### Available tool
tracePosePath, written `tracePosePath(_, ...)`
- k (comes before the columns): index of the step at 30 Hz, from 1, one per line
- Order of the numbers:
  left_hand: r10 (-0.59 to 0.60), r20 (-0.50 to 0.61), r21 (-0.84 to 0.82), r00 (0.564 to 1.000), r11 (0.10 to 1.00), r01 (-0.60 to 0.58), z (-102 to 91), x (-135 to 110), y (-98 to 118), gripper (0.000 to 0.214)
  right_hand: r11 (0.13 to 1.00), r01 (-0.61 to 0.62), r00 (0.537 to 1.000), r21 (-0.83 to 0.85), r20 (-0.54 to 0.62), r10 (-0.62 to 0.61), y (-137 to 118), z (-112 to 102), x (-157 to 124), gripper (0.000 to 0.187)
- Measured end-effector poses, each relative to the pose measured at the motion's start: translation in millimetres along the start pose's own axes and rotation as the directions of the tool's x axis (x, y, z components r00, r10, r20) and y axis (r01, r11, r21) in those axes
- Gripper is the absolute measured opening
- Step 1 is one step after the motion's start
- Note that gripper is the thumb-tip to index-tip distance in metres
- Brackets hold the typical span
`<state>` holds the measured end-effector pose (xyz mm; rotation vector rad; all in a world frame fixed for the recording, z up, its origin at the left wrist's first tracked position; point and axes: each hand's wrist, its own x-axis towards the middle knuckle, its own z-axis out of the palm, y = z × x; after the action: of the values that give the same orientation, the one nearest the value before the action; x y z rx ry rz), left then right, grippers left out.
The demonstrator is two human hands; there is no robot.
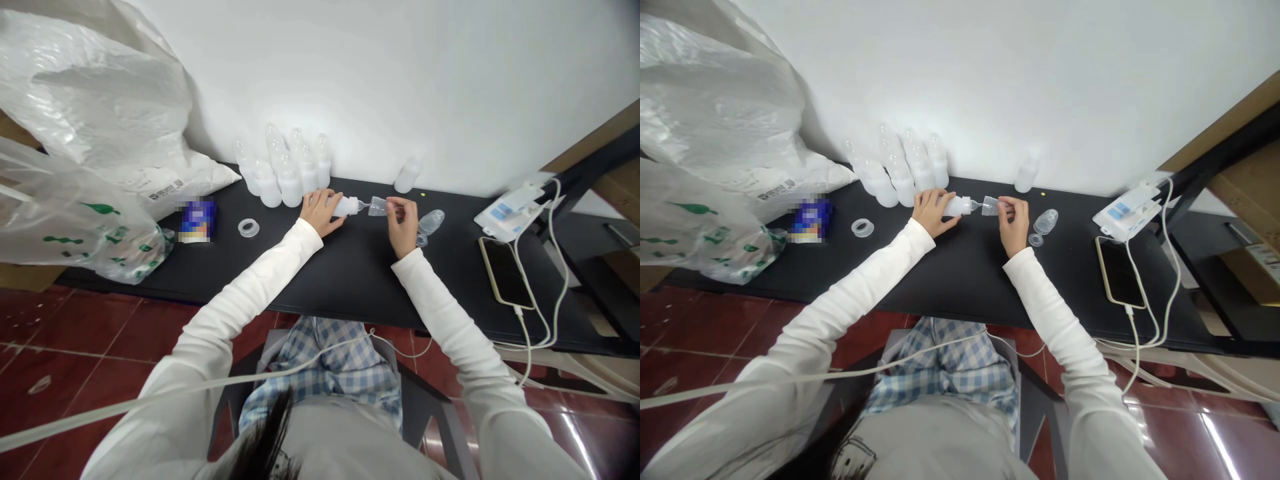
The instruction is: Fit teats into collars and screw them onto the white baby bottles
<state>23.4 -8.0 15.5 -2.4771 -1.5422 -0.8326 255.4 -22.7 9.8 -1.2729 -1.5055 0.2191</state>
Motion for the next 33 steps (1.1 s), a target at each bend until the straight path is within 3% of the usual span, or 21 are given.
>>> tracePosePath(6,0.112,-0.003,-0.043,0.994,0.993,-0.113,2.1,0,0,0.055,0.989,0.026,0.996,0.147,0.081,-0.038,-8,9,-8,0.033)
tracePosePath(11,0.215,-0.057,-0.058,0.975,0.974,-0.218,4.6,-1,-3,0.058,0.984,0.163,0.978,0.071,0.120,-0.170,-13,4,-10,0.030)
tracePosePath(14,0.302,-0.034,-0.067,0.953,0.951,-0.303,6.6,-1,-2,0.062,0.976,0.217,0.955,0.000,0.206,-0.212,-16,-1,-11,0.031)
tracePosePath(21,0.375,0.072,-0.084,0.924,0.926,-0.369,7.4,1,1,0.067,0.940,0.095,0.923,-0.329,0.383,0.040,-27,-2,-15,0.032)
tracePosePath(28,0.376,0.087,-0.041,0.922,0.926,-0.374,-1.1,-1,10,0.058,0.904,-0.128,0.928,-0.408,0.273,0.255,-39,5,-18,0.033)
tracePosePath(33,0.345,0.130,-0.021,0.929,0.938,-0.345,-2.0,-3,16,0.047,0.852,-0.219,0.868,-0.475,0.305,0.393,-43,5,-12,0.032)
